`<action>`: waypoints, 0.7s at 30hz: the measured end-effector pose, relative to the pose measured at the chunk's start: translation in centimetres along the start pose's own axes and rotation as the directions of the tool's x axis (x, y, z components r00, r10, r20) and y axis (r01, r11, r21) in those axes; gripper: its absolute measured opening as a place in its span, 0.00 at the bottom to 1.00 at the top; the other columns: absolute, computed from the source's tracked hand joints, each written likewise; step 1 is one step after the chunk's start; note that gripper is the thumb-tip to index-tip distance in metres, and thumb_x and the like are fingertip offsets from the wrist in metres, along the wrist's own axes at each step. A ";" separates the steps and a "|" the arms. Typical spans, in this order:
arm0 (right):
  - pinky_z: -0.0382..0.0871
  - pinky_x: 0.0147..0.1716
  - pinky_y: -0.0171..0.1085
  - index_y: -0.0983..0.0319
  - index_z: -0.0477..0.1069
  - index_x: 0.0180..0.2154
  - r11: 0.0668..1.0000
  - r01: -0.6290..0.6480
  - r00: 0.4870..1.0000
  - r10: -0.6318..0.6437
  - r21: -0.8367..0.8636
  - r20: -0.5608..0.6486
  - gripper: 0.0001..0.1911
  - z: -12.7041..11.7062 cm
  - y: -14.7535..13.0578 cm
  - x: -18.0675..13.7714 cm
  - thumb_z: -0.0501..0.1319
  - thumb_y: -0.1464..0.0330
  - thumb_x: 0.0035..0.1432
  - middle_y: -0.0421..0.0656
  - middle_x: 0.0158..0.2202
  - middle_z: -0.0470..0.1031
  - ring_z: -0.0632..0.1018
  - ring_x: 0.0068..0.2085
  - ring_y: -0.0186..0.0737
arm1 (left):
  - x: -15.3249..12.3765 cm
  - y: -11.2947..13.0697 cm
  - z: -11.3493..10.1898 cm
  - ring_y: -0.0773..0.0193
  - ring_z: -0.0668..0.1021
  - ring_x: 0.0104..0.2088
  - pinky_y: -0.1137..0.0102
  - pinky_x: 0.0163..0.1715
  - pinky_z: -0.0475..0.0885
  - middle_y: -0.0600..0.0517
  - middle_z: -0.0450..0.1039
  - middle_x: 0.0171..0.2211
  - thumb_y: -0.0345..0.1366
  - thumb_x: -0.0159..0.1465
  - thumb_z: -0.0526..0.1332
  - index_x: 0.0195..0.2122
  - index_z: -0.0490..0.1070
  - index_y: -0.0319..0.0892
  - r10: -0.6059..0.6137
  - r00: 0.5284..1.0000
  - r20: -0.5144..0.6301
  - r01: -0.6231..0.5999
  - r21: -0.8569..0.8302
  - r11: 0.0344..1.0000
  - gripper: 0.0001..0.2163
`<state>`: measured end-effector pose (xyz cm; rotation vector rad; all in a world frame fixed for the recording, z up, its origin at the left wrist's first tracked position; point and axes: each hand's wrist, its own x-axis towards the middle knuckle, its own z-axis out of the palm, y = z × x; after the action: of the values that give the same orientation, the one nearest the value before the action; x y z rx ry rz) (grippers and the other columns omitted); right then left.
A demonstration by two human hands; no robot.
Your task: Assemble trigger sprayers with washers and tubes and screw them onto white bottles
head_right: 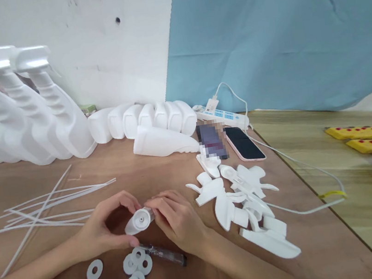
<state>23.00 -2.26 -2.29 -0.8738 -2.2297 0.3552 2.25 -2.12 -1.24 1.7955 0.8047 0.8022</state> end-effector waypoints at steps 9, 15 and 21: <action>0.67 0.41 0.40 0.61 0.57 0.46 0.973 0.227 0.970 -0.221 -0.049 0.101 0.15 0.1 -0.2 -0.3 0.55 0.66 0.58 0.51 0.49 0.66 0.73 0.44 0.40 | -0.2 -0.6 0.1 0.68 0.72 0.33 0.75 0.29 0.67 0.50 0.68 0.36 0.33 0.57 0.61 0.34 0.63 0.40 0.195 0.981 -0.021 -0.185 0.231 0.955 0.07; 0.67 0.36 0.37 0.57 0.60 0.45 0.974 0.219 0.971 -0.212 -0.053 0.109 0.12 0.0 -0.3 -0.1 0.56 0.67 0.58 0.46 0.43 0.69 0.73 0.37 0.35 | -0.1 -0.3 -0.1 0.68 0.72 0.35 0.73 0.35 0.66 0.50 0.69 0.37 0.34 0.60 0.59 0.32 0.66 0.41 0.336 0.941 0.051 -0.327 0.398 0.857 0.03; 0.67 0.36 0.37 0.58 0.64 0.41 0.981 0.185 0.978 -0.178 -0.062 0.109 0.10 0.4 -0.1 -0.1 0.58 0.64 0.57 0.44 0.40 0.70 0.73 0.37 0.36 | -0.1 -0.1 0.0 0.67 0.73 0.34 0.74 0.34 0.67 0.49 0.71 0.37 0.35 0.59 0.60 0.33 0.67 0.40 0.344 0.938 0.045 -0.331 0.415 0.847 0.05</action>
<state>22.69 -2.43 -2.55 -0.6950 -2.4093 0.2406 2.11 -2.18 -1.36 2.3612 0.7259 0.9364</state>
